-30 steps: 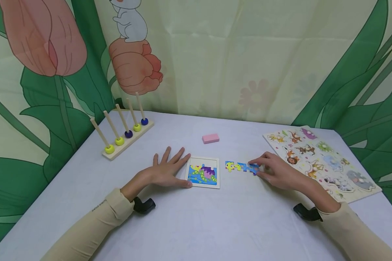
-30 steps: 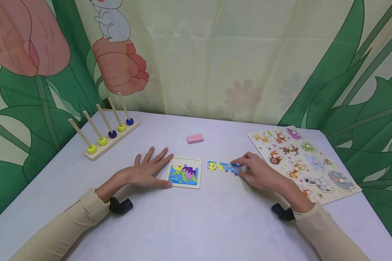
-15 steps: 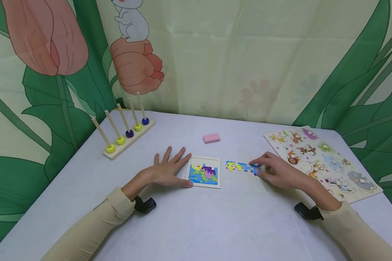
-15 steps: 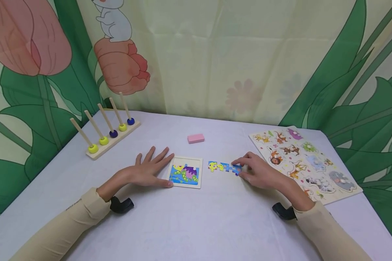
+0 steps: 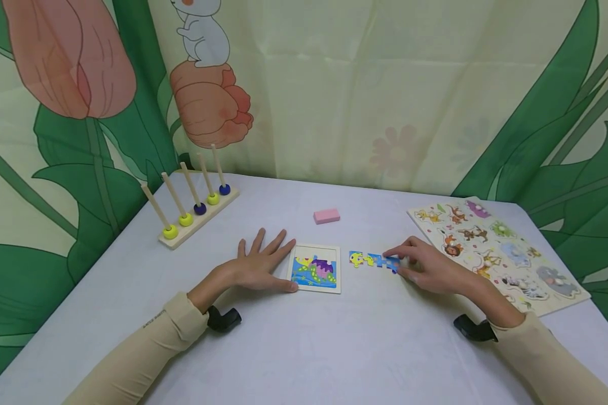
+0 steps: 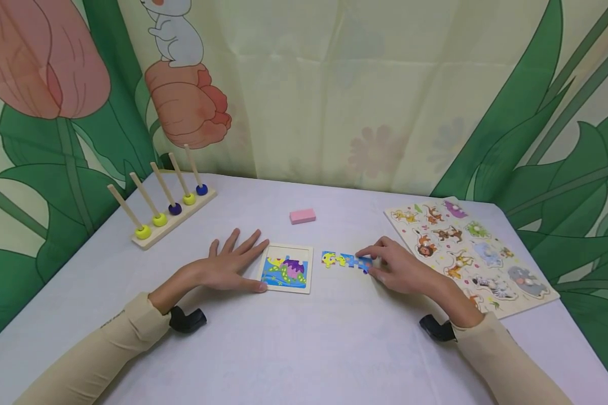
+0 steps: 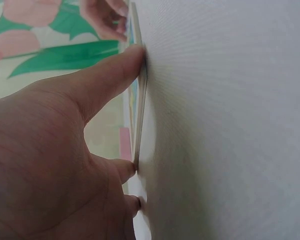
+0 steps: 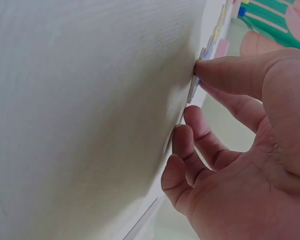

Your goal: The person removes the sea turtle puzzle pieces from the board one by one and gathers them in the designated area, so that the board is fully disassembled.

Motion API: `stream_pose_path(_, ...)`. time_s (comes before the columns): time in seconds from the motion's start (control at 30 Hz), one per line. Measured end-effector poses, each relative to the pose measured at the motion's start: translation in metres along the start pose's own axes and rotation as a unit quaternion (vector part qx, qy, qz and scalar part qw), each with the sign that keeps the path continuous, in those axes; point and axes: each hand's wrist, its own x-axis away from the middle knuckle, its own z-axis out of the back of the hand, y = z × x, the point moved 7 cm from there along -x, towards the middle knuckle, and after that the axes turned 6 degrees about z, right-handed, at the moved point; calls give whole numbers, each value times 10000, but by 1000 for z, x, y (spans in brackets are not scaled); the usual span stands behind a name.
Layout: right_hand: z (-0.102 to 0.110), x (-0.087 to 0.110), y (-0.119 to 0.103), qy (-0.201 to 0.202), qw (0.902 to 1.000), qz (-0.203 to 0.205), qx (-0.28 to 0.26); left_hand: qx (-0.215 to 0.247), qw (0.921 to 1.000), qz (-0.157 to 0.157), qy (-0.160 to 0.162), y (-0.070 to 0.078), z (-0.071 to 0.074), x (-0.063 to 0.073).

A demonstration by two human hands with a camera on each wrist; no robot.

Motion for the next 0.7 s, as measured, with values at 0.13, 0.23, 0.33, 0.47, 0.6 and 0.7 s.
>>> stream_pose_path(0.13, 1, 1, -1, 14, 9999, 81, 67, -26, 10000, 4, -12, 0, 0, 0)
stream_pose_path(0.23, 3, 1, -2, 147, 9997, 178, 106, -41, 10000, 13, 3, 1, 0, 1)
stream_pose_path(0.33, 3, -2, -7, 351, 9987, 351, 83, -63, 10000, 41, -23, 0, -1, 0)
stream_pose_path(0.47, -2, -14, -20, 455, 9974, 564, 39, -61, 10000, 24, 8, 0, 0, -1)
stream_pose_path(0.6, -12, -33, -36, 345, 9974, 631, 43, -47, 10000, -18, 72, 2, 2, 0)
stream_pose_path(0.7, -21, -47, -51, 192, 9977, 655, -3, -35, 10000, 5, 34, 2, 1, 2)
